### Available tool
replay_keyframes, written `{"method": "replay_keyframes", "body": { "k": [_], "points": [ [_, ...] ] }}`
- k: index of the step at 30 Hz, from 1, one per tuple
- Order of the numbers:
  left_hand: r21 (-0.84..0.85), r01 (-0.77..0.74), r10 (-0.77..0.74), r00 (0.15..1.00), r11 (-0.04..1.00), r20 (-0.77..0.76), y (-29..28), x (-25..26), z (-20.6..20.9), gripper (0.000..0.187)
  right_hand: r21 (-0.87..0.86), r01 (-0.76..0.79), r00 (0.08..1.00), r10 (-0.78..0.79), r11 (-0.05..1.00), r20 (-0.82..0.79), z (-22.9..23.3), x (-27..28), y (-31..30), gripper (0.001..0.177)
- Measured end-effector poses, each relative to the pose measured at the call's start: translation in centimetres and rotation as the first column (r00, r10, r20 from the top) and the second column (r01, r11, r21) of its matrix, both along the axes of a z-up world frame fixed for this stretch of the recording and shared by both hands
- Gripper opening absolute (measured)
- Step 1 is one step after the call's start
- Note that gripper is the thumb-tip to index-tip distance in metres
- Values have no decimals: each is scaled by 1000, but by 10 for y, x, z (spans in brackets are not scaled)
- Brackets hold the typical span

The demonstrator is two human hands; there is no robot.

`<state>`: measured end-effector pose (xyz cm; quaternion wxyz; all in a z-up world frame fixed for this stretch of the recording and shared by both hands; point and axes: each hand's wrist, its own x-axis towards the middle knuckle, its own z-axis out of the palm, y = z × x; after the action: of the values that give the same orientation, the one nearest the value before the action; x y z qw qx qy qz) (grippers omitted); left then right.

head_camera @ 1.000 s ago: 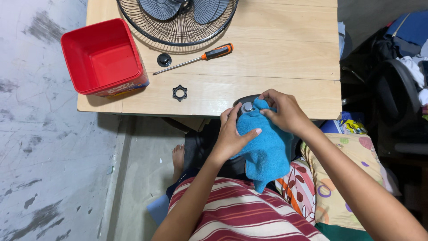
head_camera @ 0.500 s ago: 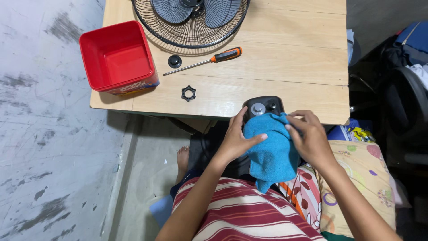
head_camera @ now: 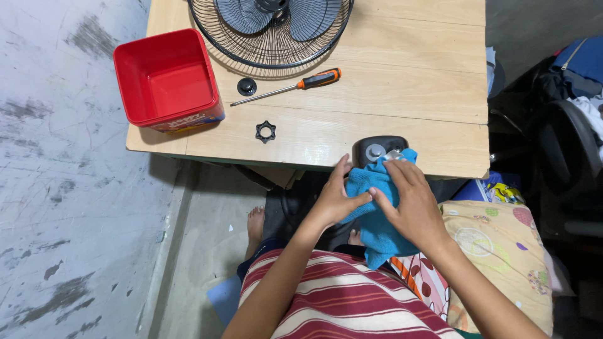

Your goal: The person cleans the motor housing of a standing electric fan using a blue cloth and a screwdriver. They wipe the exterior and shaft, then use the screwdriver to clean the ventilation slots on the motor housing.

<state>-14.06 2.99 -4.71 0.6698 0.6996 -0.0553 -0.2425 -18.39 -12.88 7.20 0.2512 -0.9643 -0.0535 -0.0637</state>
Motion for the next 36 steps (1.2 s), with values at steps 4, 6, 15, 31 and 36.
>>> {"method": "replay_keyframes", "body": {
  "k": [4, 6, 15, 31, 36],
  "points": [
    [25, 34, -35, 998, 999, 53, 9, 0, -2, 107, -44, -145, 989, 145, 989, 9, -12, 3, 2, 40],
    [65, 32, -36, 998, 997, 53, 18, 2, 2, 95, 37, -195, 979, 193, 980, 60, -17, 4, 5, 33],
    [36, -304, 262, 869, 952, 419, 13, 16, 64, 24, 221, 178, 936, -234, 959, 264, 0, 18, 11, 17],
    [160, -347, 295, 914, 924, 279, 14, 14, 48, 39, -213, -332, 943, 316, 919, -104, -28, 89, -9, 25],
    [89, -350, 316, 910, 932, 267, 12, 14, 42, 36, 75, -368, 930, 368, 927, 13, -43, 88, -47, 29]
  ]
}}
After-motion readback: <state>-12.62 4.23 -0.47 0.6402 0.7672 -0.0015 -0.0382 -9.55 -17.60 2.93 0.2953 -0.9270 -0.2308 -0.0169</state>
